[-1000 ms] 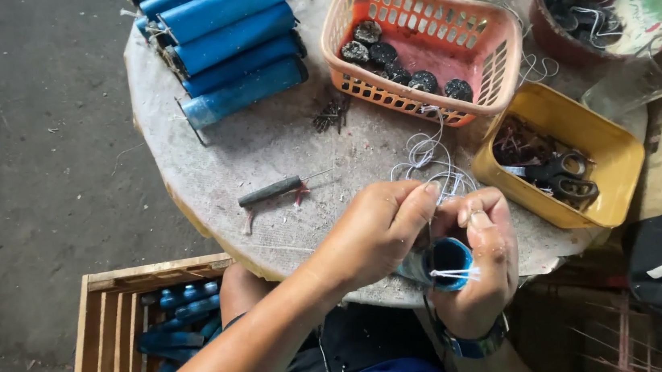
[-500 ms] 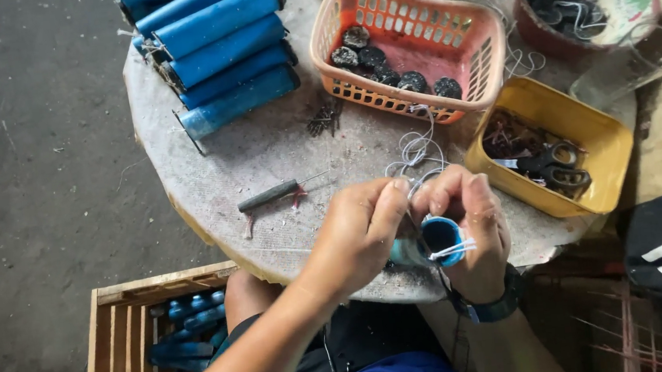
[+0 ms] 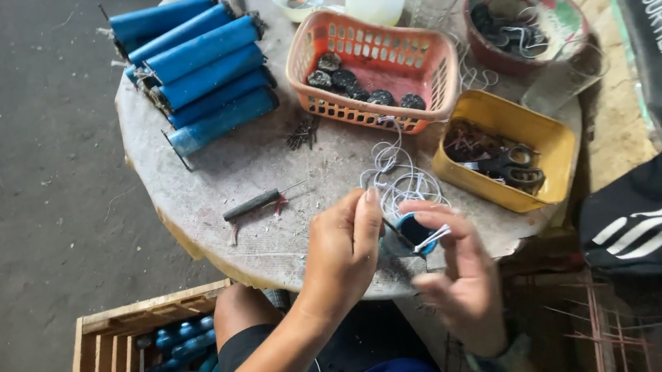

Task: The person inserts a white fuse into a blue cylindrical firework casing, then places a black spherical component inside the casing. They repeat this process with another casing, securing the fuse and component inside.

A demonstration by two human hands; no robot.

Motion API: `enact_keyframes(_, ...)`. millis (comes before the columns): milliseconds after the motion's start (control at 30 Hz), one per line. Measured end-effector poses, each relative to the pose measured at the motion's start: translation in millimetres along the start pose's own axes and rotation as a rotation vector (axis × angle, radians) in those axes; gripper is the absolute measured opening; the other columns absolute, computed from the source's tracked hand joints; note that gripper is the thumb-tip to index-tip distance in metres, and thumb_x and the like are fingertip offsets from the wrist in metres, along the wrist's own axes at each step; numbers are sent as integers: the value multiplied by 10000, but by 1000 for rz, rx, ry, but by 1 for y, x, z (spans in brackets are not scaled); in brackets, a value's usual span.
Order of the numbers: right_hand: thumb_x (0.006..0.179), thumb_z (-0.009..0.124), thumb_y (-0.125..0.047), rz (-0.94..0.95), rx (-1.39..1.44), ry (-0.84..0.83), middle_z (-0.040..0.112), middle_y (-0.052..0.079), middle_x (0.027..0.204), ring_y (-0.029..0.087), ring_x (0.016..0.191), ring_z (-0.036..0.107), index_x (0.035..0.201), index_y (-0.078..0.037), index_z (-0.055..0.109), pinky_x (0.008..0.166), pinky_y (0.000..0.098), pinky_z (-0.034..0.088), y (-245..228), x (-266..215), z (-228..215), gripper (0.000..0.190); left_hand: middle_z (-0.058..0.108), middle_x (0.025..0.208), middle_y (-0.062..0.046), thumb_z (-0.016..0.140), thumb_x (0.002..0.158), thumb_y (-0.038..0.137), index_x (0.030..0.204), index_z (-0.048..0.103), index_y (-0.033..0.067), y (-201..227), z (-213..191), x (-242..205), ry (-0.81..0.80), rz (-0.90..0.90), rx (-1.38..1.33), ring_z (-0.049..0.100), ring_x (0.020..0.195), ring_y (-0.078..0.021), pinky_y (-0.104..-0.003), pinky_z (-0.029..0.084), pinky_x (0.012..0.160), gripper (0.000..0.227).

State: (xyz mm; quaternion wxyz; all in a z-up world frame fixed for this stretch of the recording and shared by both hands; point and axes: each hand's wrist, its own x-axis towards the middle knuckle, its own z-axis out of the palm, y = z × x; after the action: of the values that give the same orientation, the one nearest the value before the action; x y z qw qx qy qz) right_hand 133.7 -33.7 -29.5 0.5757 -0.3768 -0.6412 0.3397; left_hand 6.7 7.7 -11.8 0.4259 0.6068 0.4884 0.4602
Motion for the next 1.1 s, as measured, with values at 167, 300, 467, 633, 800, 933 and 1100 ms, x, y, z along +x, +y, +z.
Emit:
enact_keyframes(167, 771, 547, -263, 43, -238, 150, 568, 124, 1070, 225, 1011, 562, 1108, -30, 418, 884, 310, 435, -5, 3, 20, 430, 393, 480, 24, 366, 887, 281, 556, 385, 120, -6, 1, 0, 11, -2, 1, 374, 457, -95, -283, 320, 451, 369)
enact_keyframes(300, 799, 472, -420, 1, -264, 2, 575, 84, 1034, 204, 938, 574, 1077, -43, 497, 812, 310, 447, 10, 7, 16, 470, 371, 516, 33, 344, 891, 316, 600, 384, 122, -12, -9, 12, -98, 56, 78, 366, 493, -106, -309, 304, 477, 352)
enact_keyframes(467, 801, 486, -406, -65, -239, -140, 509, 98, 1047, 217, 965, 513, 1114, -49, 478, 836, 333, 418, 26, 18, 3, 474, 390, 519, 8, 355, 891, 302, 592, 366, 119, 2, -27, 25, -238, 58, 246, 384, 500, -136, -328, 312, 492, 351)
enact_keyframes(633, 685, 662, -335, -75, -125, -195, 496, 131, 955, 206, 901, 472, 1112, -1, 536, 783, 364, 380, 53, 22, -6, 557, 574, 585, -151, 360, 849, 331, 677, 551, 111, 16, -33, 28, -253, -32, 329, 563, 603, -363, -415, 461, 573, 338)
enact_keyframes(800, 701, 640, -231, 28, -4, -265, 556, 145, 1035, 198, 958, 511, 1175, -10, 496, 820, 379, 388, 34, 27, 1, 543, 562, 549, -145, 367, 872, 337, 657, 535, 105, 7, -33, 24, -165, 9, 329, 567, 557, -337, -398, 459, 531, 358)
enact_keyframes(933, 746, 611, -265, 38, 74, -167, 535, 192, 1077, 259, 997, 521, 1111, 31, 501, 817, 389, 415, 26, 25, 6, 483, 469, 457, -117, 373, 871, 313, 605, 508, 99, -8, -37, 14, -96, 1, 155, 442, 470, -194, -352, 439, 503, 368)
enact_keyframes(1100, 753, 605, -217, -5, -33, -109, 554, 172, 1053, 232, 967, 549, 1046, 22, 553, 775, 324, 457, 8, 28, 7, 382, 403, 368, -32, 375, 897, 228, 515, 447, 111, -14, -38, -5, -1, 88, -99, 382, 429, -114, -249, 385, 427, 406)
